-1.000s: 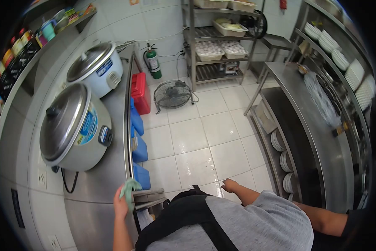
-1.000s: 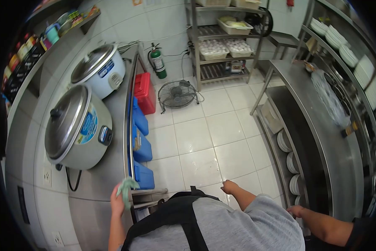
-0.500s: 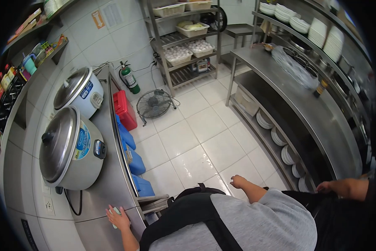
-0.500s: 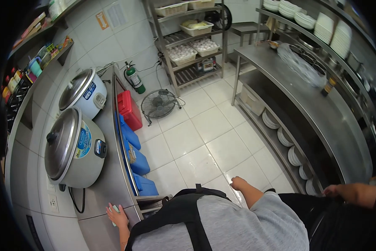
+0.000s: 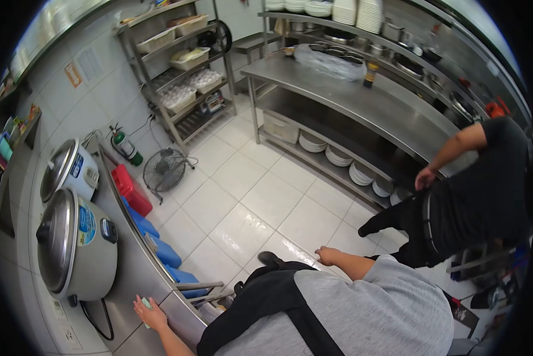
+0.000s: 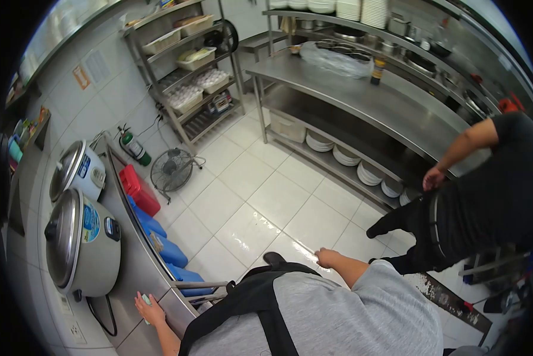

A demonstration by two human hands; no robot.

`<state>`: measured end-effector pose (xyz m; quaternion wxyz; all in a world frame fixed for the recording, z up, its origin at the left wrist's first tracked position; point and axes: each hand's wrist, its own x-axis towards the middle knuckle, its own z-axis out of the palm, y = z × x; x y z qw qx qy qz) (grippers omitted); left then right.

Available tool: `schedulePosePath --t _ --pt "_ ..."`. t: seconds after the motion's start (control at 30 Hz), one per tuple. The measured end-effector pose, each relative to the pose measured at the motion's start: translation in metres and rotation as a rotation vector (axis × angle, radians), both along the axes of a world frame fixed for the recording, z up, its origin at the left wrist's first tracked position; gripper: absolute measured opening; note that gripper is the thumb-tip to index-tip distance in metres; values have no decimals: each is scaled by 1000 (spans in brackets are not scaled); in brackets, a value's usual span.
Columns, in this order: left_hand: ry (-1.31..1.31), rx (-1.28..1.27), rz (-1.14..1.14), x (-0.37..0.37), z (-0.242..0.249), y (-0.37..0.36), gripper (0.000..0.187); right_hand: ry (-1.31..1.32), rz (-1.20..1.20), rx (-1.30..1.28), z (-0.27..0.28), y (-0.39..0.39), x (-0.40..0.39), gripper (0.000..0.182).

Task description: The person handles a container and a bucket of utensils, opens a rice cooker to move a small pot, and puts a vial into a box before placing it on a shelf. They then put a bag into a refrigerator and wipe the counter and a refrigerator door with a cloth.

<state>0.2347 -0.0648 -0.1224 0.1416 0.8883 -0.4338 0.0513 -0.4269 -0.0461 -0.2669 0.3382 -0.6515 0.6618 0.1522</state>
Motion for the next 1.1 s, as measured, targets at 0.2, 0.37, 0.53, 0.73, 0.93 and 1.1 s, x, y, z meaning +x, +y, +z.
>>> schedulePosePath --t 0.2,0.37,0.53,0.73,0.93,1.1 --pt "50 -46 2 1 3 2 60 71 -43 106 -6 80 -35 52" --pt "-91 -95 111 -12 7 10 67 42 19 107 -11 76 -60 53" --pt "-9 -22 28 -26 -2 43 69 28 69 27 7 38 -67 53" --pt "-49 -6 139 -60 0 88 63 -165 15 -178 24 16 -93 48" --pt "-78 42 222 -89 -3 128 58 -166 -95 -39 -32 96 -186 50" --pt "-25 472 526 -120 37 135 58 -86 -229 120 -99 187 -290 49"
